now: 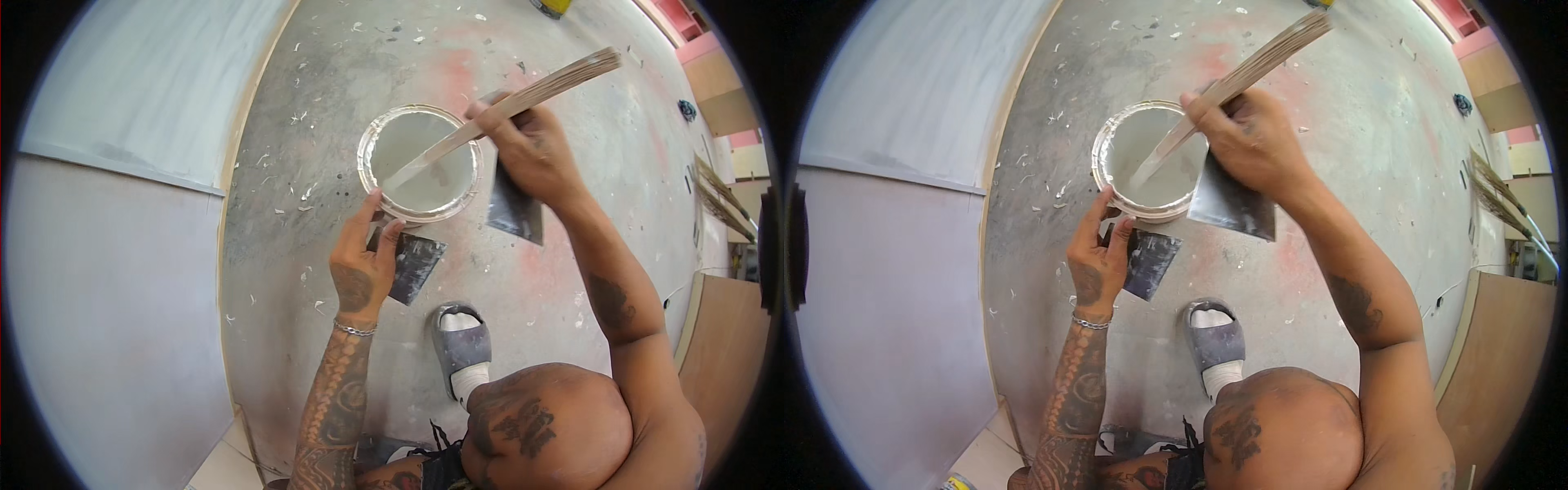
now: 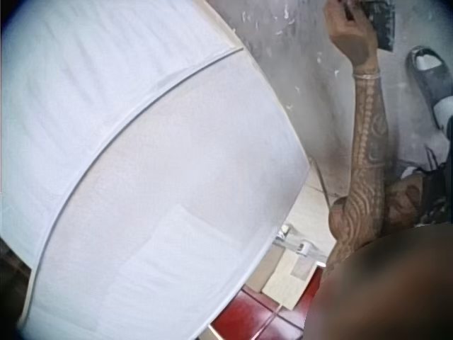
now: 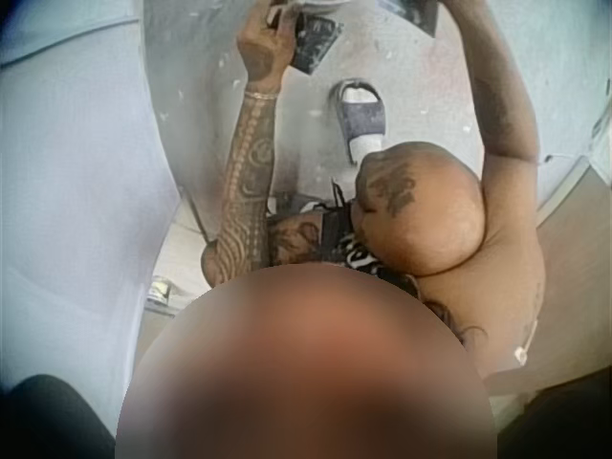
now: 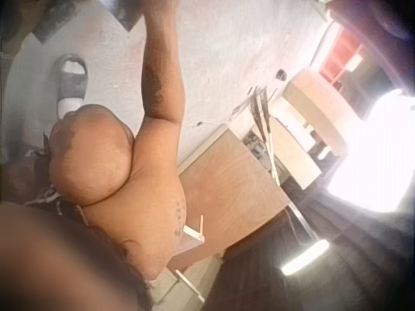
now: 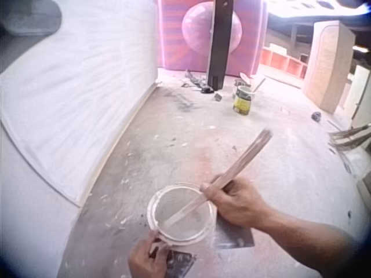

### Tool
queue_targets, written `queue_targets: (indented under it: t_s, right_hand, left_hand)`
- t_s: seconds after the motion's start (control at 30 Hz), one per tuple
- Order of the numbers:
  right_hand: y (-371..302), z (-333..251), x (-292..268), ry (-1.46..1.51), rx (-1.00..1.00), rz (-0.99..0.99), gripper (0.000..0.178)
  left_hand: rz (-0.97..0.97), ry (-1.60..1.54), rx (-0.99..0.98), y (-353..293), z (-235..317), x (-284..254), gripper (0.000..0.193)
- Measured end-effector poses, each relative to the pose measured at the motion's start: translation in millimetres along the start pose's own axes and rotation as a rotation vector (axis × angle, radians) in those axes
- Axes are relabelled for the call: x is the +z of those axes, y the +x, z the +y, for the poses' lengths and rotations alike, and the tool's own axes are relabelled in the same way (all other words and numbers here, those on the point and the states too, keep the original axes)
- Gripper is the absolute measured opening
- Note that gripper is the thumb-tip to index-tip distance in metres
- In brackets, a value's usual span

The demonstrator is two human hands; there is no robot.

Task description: Applying and smoothing putty on a white panel using putty knives.

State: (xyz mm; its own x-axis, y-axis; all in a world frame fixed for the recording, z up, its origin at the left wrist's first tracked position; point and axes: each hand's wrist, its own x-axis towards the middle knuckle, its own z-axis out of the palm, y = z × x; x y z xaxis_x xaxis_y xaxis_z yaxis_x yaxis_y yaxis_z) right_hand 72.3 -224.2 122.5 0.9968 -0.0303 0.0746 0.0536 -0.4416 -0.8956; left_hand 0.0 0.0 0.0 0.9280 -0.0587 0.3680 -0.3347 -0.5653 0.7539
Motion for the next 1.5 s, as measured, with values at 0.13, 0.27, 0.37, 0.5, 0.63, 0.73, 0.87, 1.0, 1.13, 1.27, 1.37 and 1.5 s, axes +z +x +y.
queue_targets:
  t_s: [0.13, 0.27, 0.37, 0.5, 0.63, 0.73, 0.87, 1.0, 1.13, 1.27, 1.37, 1.5]
  right_hand:
    - [-5, -37, -43, -0.025, -0.044, 0.063, 0.026]
    - [-20, -73, -78, -0.055, -0.047, 0.19, 0.031]
    - [-26, -71, -120, -0.166, -0.233, 0.195, 0.046]
    - [-34, -82, -148, 0.174, -0.218, 0.115, 0.051]
    - [-40, -83, -123, 0.273, -0.226, 0.053, 0.048]
    - [-39, -64, -92, 0.31, -0.173, 0.007, 0.04]
    - [-46, -63, -79, 0.057, -0.259, -0.215, 0.035]
    - [-41, -78, -60, -0.055, -0.566, -0.535, 0.008]
    - [-61, -110, -50, -0.197, -0.568, -0.443, 0.017]
    - [-71, -132, -64, -0.428, -0.675, -0.428, 0.011]
    - [-69, -131, -83, -0.357, -0.739, -0.301, 0.016]
    - [-59, -114, -150, -0.366, -0.703, -0.309, 0.027]
  left_hand:
    - [0.019, -0.387, -0.366, -4, 15, -12, 0.052]
    - [0.116, -0.668, -0.595, 2, 3, -30, 0.048]
    - [0.136, -0.991, -0.772, 14, 19, -36, 0.035]
    - [0.079, -1.285, -0.965, 23, 23, -48, 0.03]
    - [0.017, -1.462, -1.012, 26, 7, -52, 0.032]
    - [0.066, -1.491, -1.09, 32, 10, -70, 0.03]
    - [0.117, -1.372, -1.159, 39, 8, -87, 0.03]
    - [0.133, -1.3, -1.143, 37, -8, -96, 0.027]
    - [0.091, -1.321, -1.092, 34, -6, -95, 0.022]
    - [0.038, -1.312, -1.077, 35, -9, -85, 0.022]
    - [0.101, -1.261, -1.049, 32, -13, -73, 0.023]
    - [0.081, -1.277, -0.978, 29, -18, -65, 0.021]
